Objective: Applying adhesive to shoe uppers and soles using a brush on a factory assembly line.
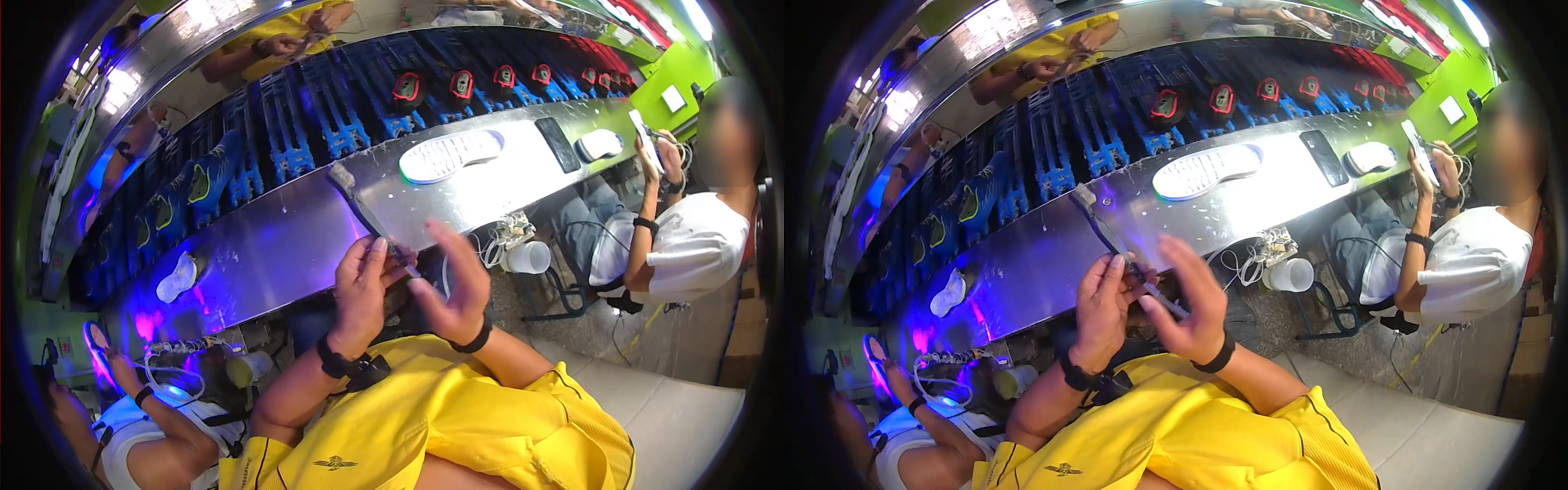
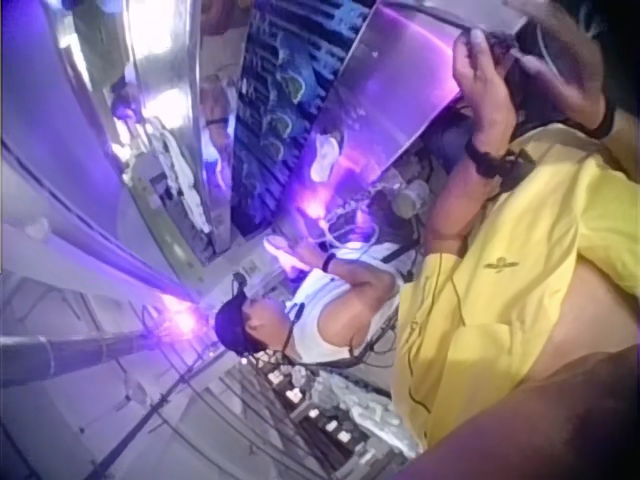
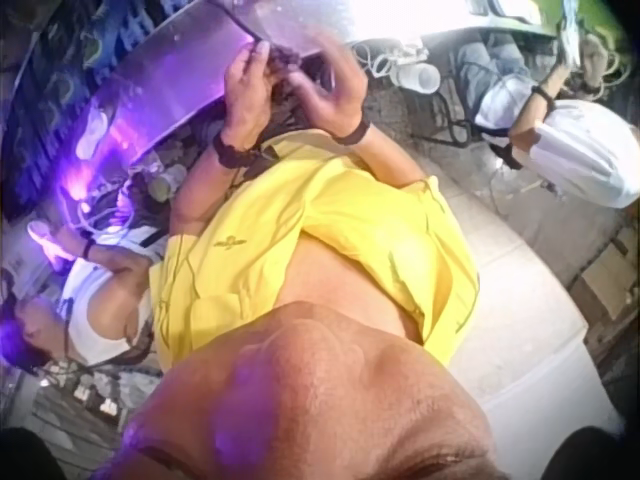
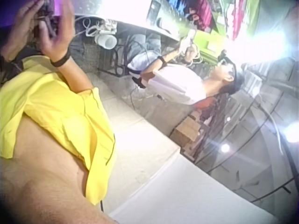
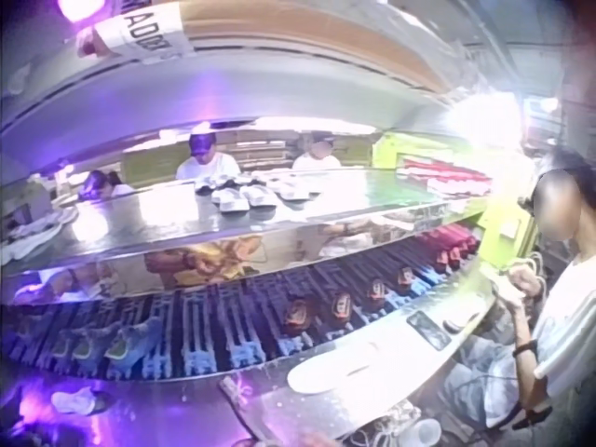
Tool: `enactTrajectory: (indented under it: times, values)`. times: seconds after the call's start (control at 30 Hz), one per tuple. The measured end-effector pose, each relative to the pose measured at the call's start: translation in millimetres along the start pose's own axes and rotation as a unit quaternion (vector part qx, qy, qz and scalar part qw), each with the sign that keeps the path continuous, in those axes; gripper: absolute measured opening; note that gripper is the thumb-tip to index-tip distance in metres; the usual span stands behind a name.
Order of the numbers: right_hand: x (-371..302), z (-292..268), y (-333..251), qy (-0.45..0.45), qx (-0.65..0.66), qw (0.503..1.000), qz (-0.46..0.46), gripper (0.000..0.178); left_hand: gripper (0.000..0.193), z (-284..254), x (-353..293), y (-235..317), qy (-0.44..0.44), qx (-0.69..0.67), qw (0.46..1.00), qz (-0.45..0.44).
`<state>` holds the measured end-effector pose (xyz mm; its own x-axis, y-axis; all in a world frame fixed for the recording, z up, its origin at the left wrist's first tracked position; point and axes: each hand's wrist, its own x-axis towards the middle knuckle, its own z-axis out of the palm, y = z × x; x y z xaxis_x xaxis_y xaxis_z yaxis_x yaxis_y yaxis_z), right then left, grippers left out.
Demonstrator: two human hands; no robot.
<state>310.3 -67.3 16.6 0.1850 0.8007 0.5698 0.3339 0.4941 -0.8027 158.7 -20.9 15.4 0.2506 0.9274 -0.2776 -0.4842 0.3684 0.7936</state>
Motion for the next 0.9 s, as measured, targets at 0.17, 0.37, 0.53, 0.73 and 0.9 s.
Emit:
enactTrajectory:
  times: [0.17,0.37,0.53,0.73,0.9]
  values:
    - [59.8,-24.4,-4.6,0.102,0.568,0.803,0.146,0.102,0.020,-14.7,-20.2,9.5,-0.071,0.123,0.988,0.054]
    - [89.2,-39.5,2.5,0.074,0.724,0.671,0.138,0.109,0.023,-15.0,-35.5,12.1,-0.109,0.200,0.968,0.103]
    - [89.6,-33.5,2.2,0.052,0.712,0.685,0.142,0.112,0.024,-11.4,-37.4,18.1,-0.101,0.246,0.957,0.111]
    - [87.1,-30.0,0.7,0.045,0.714,0.682,0.150,0.112,0.022,-16.3,-32.3,12.9,-0.090,0.259,0.953,0.127]
    - [89.1,-30.4,0.5,0.043,0.717,0.679,0.152,0.112,0.021,-15.5,-30.5,15.5,-0.096,0.314,0.933,0.148]
